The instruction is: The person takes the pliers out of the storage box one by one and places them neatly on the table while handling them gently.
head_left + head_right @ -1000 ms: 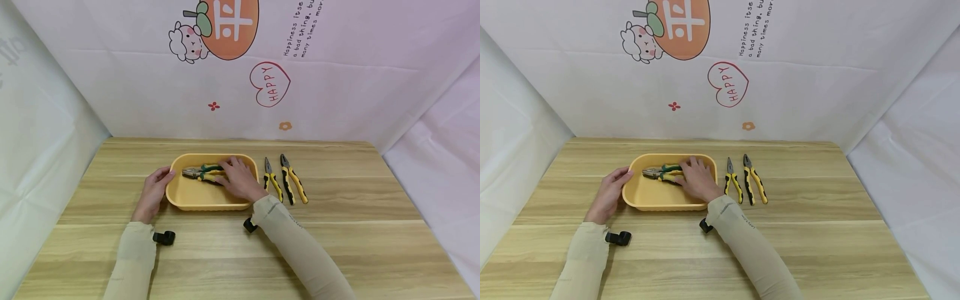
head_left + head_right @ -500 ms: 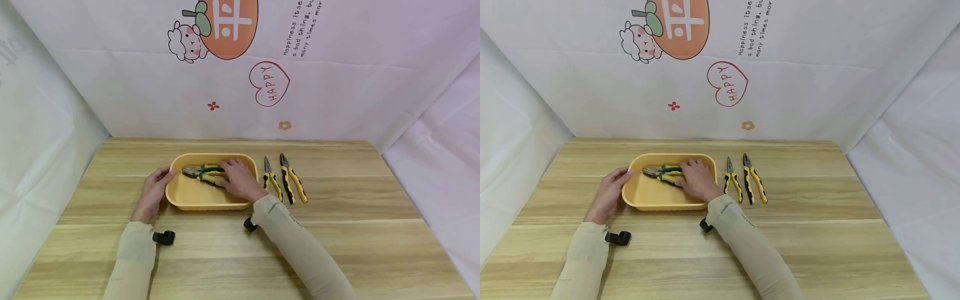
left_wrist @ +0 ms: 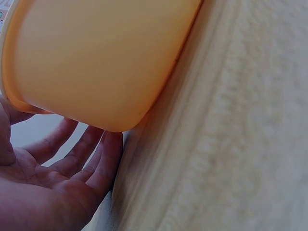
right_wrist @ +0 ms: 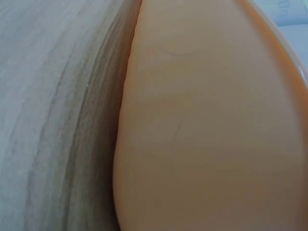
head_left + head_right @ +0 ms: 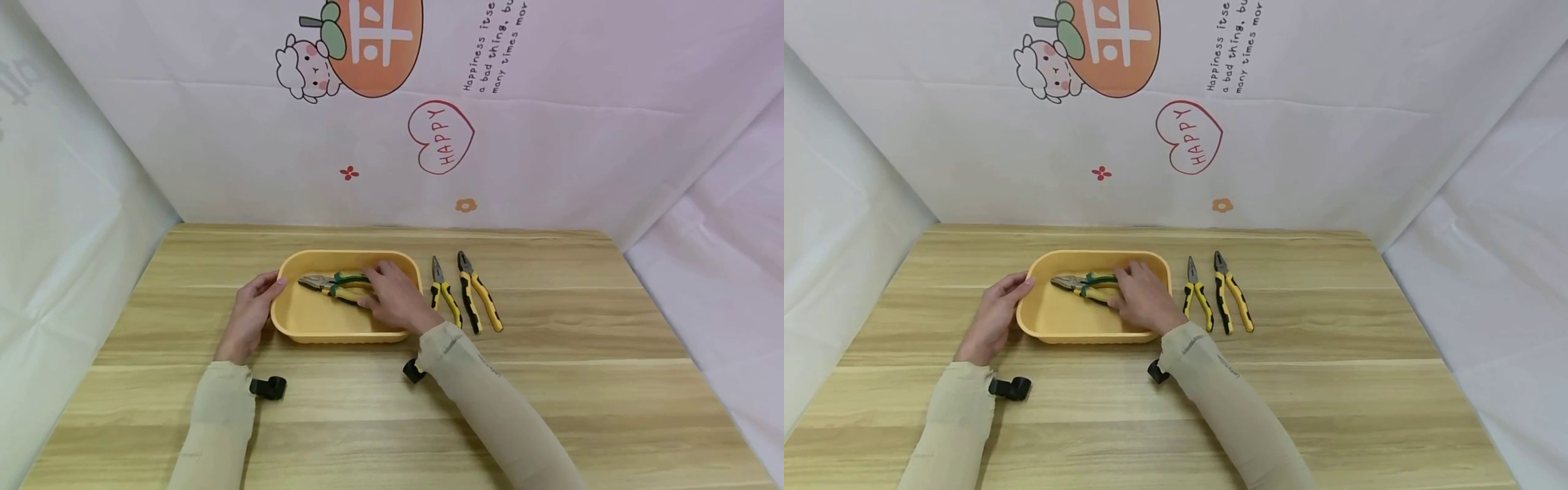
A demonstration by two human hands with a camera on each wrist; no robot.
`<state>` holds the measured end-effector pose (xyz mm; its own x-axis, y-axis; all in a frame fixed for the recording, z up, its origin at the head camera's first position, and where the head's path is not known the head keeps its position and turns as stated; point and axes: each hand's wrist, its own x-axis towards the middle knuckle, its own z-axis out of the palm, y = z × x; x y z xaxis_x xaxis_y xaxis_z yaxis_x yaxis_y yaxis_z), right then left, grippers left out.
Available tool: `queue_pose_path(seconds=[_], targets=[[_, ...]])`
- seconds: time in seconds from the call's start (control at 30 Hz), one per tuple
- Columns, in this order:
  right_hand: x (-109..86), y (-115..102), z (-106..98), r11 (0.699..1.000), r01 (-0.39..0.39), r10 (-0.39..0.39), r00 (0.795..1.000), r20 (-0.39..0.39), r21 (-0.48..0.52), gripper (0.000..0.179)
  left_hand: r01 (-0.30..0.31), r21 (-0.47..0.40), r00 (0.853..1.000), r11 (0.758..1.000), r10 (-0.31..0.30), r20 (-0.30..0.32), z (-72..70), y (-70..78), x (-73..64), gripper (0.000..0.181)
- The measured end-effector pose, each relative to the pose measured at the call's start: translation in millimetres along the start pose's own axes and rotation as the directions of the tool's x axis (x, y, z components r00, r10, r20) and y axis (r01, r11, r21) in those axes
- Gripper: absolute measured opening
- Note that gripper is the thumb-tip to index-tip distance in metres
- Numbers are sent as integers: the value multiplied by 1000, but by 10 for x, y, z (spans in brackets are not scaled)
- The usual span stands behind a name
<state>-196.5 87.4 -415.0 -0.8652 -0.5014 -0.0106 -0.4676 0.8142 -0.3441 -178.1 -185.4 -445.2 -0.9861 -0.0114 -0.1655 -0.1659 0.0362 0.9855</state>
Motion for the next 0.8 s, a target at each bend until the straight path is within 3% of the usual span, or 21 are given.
queue_pose_path(seconds=[0.4, 0.8], targets=[[44, 7, 25, 998, 9, -7, 1000, 25, -66, 77, -7, -8, 1000, 1000, 7, -6, -5, -7, 8, 52], [53, 2, 48, 999, -28, 29, 999, 17, -46, 72, 3, 4, 1000, 1000, -3, -9, 11, 5, -2, 53]])
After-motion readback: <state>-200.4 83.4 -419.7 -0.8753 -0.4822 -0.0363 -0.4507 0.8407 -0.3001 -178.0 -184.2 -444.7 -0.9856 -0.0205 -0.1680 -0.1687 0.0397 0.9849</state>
